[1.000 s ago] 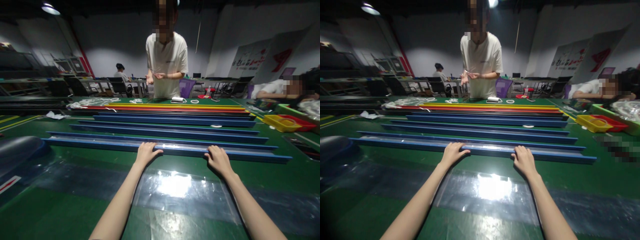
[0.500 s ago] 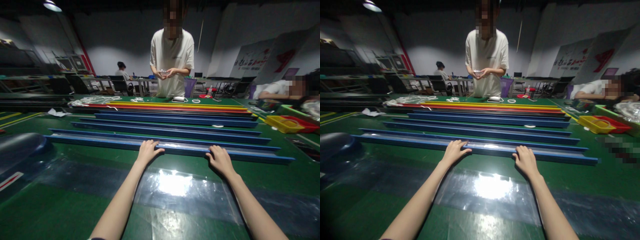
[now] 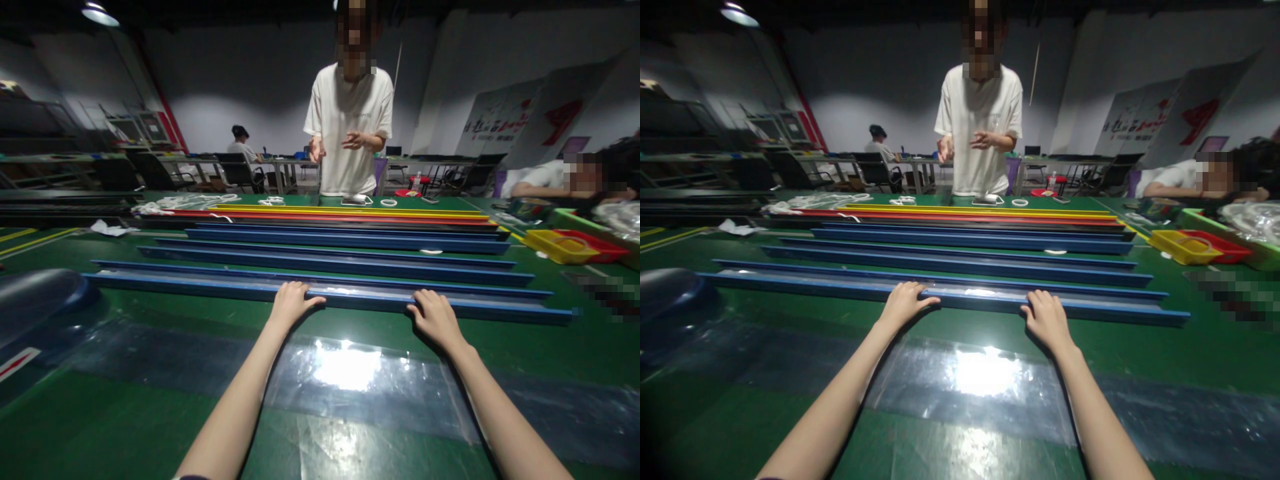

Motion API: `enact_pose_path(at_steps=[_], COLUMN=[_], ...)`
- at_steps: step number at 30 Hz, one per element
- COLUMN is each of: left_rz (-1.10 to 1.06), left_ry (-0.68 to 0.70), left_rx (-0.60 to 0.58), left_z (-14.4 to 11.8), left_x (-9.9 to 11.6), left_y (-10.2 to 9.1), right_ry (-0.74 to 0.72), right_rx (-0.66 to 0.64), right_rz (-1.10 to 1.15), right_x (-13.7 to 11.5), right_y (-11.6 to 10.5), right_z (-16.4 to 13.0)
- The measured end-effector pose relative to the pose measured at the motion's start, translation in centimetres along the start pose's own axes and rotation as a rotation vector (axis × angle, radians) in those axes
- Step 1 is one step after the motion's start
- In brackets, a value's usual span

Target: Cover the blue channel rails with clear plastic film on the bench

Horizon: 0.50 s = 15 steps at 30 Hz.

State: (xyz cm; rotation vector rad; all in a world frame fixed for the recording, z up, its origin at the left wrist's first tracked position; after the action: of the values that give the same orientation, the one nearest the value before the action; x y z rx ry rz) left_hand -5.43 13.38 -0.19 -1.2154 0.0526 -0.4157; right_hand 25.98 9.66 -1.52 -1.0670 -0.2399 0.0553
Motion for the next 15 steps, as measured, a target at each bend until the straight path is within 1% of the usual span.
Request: enact_pose_path(at_steps=[6, 15], left_rz=[-0.018, 0.044], left_ry=[-0.019, -0.051], left_rx=[-0.019, -0.033], left_z=[0.18, 0.46], left_x=[-0.04, -0.34], left_y=[-0.13, 0.06], right_ry=[0.004, 0.007], right_rx=[0.001, -0.024], right_rz=[0.008, 0.002], right_x=[0.01, 0.06], right_y=[-0.04, 0.16], right_z=[-0.01, 0.06])
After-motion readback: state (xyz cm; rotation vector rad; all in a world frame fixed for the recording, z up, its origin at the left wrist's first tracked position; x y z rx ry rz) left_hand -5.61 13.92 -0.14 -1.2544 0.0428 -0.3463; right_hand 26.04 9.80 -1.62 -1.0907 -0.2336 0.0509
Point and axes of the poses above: each hand's wrist, its own z-axis towards the middle knuckle, its own y-axis out of the palm, x = y × z, the point moved 6 cm from there along z, towards the middle knuckle, and after that the axes turned 9 degrees about -z, right-handed, at the moved point
